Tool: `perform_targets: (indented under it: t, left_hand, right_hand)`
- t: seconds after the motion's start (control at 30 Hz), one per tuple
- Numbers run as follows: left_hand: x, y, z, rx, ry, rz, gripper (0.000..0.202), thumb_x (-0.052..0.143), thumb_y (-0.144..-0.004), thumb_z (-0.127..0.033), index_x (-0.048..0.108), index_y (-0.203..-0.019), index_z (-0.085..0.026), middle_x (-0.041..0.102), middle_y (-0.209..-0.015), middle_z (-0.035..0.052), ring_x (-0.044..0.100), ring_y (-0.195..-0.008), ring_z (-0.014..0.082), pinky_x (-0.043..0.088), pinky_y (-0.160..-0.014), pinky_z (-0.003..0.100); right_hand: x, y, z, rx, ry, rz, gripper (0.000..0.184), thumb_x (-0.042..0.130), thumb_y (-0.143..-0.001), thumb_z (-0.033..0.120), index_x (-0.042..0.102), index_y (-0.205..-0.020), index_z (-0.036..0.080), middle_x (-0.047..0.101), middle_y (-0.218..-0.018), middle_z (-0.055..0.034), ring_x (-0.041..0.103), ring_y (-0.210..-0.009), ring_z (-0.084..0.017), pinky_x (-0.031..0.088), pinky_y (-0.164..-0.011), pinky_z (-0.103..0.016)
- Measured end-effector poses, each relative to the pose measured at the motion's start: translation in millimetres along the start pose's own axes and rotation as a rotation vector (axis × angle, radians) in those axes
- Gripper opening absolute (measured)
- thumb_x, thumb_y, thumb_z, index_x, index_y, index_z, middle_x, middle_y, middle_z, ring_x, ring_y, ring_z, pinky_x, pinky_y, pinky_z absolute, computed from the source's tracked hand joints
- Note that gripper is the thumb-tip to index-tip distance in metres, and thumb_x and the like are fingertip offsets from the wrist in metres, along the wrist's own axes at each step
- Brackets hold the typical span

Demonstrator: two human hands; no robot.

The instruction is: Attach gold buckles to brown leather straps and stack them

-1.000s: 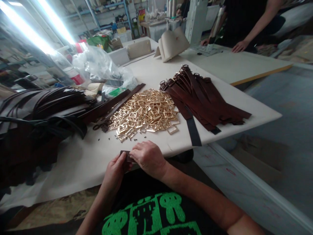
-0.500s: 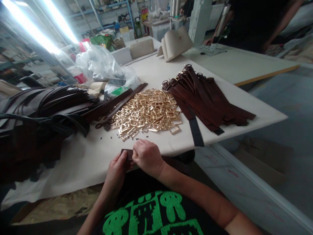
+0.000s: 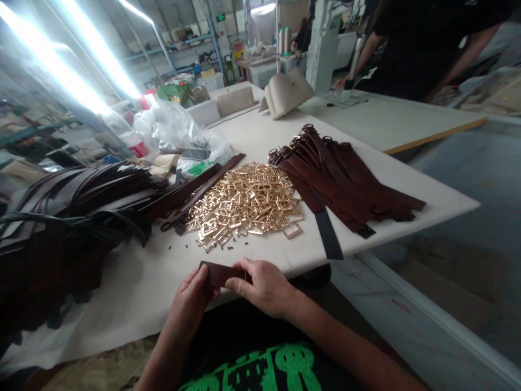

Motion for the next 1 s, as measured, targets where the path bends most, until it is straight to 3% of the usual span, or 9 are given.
perform_targets:
  t: [0.1,0.23,0.37,0.63,0.8,0.87,1.0]
  left_hand:
    - [4.0,-3,3,-0.005,-0.016,0.023,0.04,0.077,-0.071,-0.052,0.067,-0.077,-0.013,0.062,-0.056,-0.0002,0.055,-0.048,0.011,0.044,-0.049,0.021]
    - [13.1,-4,7,0.005,0.015,0.017,0.036,0.077,-0.074,-0.048,0.071,-0.085,-0.014,0.071,-0.074,0.0029,0.062,-0.064,0.0139,0.049,-0.062,0.023]
    - [17.4,-4,11,0.013,-0.01,0.037,0.035,0.075,-0.077,-0.048,0.073,-0.086,-0.014,0.071,-0.075,0.0028,0.063,-0.068,0.0151,0.049,-0.065,0.023]
    - [12.0,-6,17,0.076,-0.147,0.061,0.035,0.067,-0.083,-0.048,0.071,-0.085,-0.014,0.07,-0.077,0.0044,0.062,-0.07,0.0165,0.049,-0.062,0.024]
    - [10.3,-12,-4,0.153,-0.404,0.174,0.046,0.049,-0.092,-0.053,0.072,-0.082,-0.014,0.072,-0.08,0.0079,0.064,-0.074,0.0189,0.05,-0.066,0.027]
    - [7.1,-24,-19,0.264,-0.572,0.115,0.045,0.047,-0.093,-0.052,0.071,-0.081,-0.016,0.071,-0.078,0.0071,0.064,-0.074,0.0195,0.05,-0.068,0.029]
    - [6.4,-59,-44,0.56,-1.025,-0.12,0.018,0.064,-0.084,-0.037,0.068,-0.088,-0.02,0.068,-0.083,0.0032,0.063,-0.073,0.0184,0.048,-0.07,0.029]
  right_hand:
    - [10,2,0,-0.06,0.139,-0.188,0.054,0.076,-0.08,0.043,0.058,-0.126,0.021,0.07,-0.104,-0.0059,0.067,-0.084,-0.023,0.051,-0.076,-0.033]
    - [16,2,-6,-0.177,0.129,-0.3,0.042,0.076,-0.082,0.037,0.062,-0.119,0.022,0.068,-0.106,-0.0062,0.065,-0.097,-0.025,0.051,-0.084,-0.035]
    - [15,6,-12,-0.267,0.07,-0.385,0.047,0.076,-0.082,0.035,0.058,-0.123,0.021,0.066,-0.109,-0.0073,0.064,-0.098,-0.024,0.052,-0.084,-0.034]
    - [20,2,-15,-0.325,0.154,-0.4,0.025,0.065,-0.088,0.018,0.061,-0.112,0.023,0.066,-0.097,-0.0043,0.064,-0.089,-0.021,0.05,-0.078,-0.032]
    - [16,0,-17,-0.266,0.149,-0.367,0.011,0.06,-0.09,0.018,0.064,-0.099,0.023,0.064,-0.087,-0.0021,0.063,-0.081,-0.019,0.047,-0.071,-0.029]
    - [13,1,-19,-0.221,0.149,-0.383,0.007,0.06,-0.09,0.019,0.064,-0.094,0.022,0.063,-0.084,-0.0018,0.063,-0.078,-0.018,0.046,-0.068,-0.028]
    - [10,4,-24,-0.189,0.17,-0.377,0.009,0.06,-0.087,0.017,0.065,-0.093,0.021,0.063,-0.085,-0.0022,0.063,-0.08,-0.019,0.046,-0.07,-0.028]
Point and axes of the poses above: each hand's wrist, its own y-axis away from the middle knuckle, its own x-axis out of the palm, z = x × y, the point moved 2 cm from there along -y, towards the middle knuckle
